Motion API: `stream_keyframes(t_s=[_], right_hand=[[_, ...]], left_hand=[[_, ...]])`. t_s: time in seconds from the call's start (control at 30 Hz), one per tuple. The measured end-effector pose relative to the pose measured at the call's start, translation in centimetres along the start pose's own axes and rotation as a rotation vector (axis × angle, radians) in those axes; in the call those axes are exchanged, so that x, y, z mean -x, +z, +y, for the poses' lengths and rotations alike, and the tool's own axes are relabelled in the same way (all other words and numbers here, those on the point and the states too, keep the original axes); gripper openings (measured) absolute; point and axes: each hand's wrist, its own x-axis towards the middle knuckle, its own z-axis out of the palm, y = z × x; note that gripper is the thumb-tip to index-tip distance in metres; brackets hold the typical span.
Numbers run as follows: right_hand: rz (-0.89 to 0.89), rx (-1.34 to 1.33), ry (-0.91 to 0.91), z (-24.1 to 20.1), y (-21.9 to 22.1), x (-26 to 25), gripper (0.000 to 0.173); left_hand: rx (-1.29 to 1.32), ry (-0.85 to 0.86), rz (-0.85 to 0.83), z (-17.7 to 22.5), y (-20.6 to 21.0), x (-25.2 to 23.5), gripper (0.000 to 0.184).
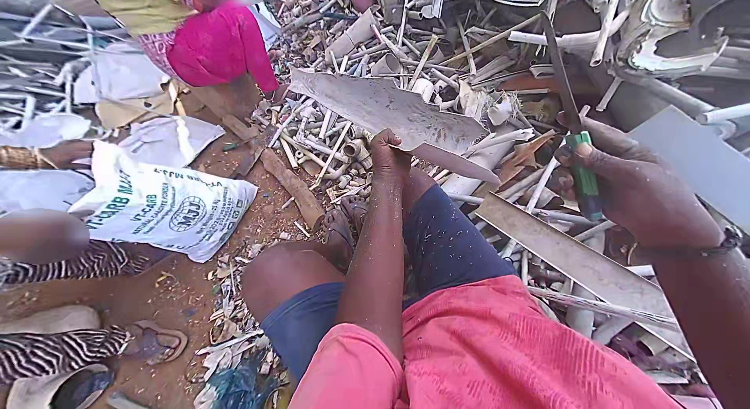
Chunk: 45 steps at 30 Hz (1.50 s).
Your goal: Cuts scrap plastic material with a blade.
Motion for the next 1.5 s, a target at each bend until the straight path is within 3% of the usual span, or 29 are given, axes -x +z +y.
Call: stream_keyframes(t_s=[0.17,0.27,0.37,0.43,0.6,0.7,0.8,1.07,1.27,1.37,1.5], right_hand=[[-0.089,0.405,0.025,-1.8,1.5,-1.8,0.045],[-0.232,0.562,-0.039,-1.8,2.2,-2.9,0.047],[-0.325,0.655,-0.130,-0.4,2.6,-3.8,0.053],[-0.307,0.718,-0.162,0.5,2.8,-3.9,0.056],[-0.156,0.882,-0.180,1.1,2.4,-3.4,0.047],[-0.164,0.998,-0.150,0.7,2.3,-3.2,0.046],[-0.183,1.057,-0.183,1.5,2.7,-3.5,0.047],[-0.247,0.994,-0.180,2.6,3.9,-4.0,0.052],[-0.203,0.576,-0.055,3.7,3.3,-4.9,0.048],[-0.215,0.363,0.046,2.8,4.1,-4.7,0.048],[-0.247,0.649,-0.066,2.5,4.0,-4.4,0.048]], left_hand=[[-0.064,0.005,-0.042,-0.2,1.0,0.8,0.032],[0.018,0.003,-0.083,-1.0,1.9,1.2,0.029],[0.173,-0.129,-0.147,-2.4,2.7,1.8,0.057],[0.234,-0.182,-0.093,-3.3,3.9,2.8,0.063],[0.164,-0.256,0.183,-6.1,5.3,4.2,0.053],[0.193,-0.255,0.153,-7.2,4.4,3.8,0.052],[0.249,-0.229,0.064,-7.4,4.2,4.2,0.064],[0.271,-0.252,-0.115,-6.6,4.4,5.1,0.075],[0.302,-0.324,-0.141,-6.6,4.2,6.0,0.077],[0.313,-0.207,-0.149,-6.4,4.3,6.2,0.069],[0.285,-0.132,-0.124,-6.3,4.8,6.5,0.068]])
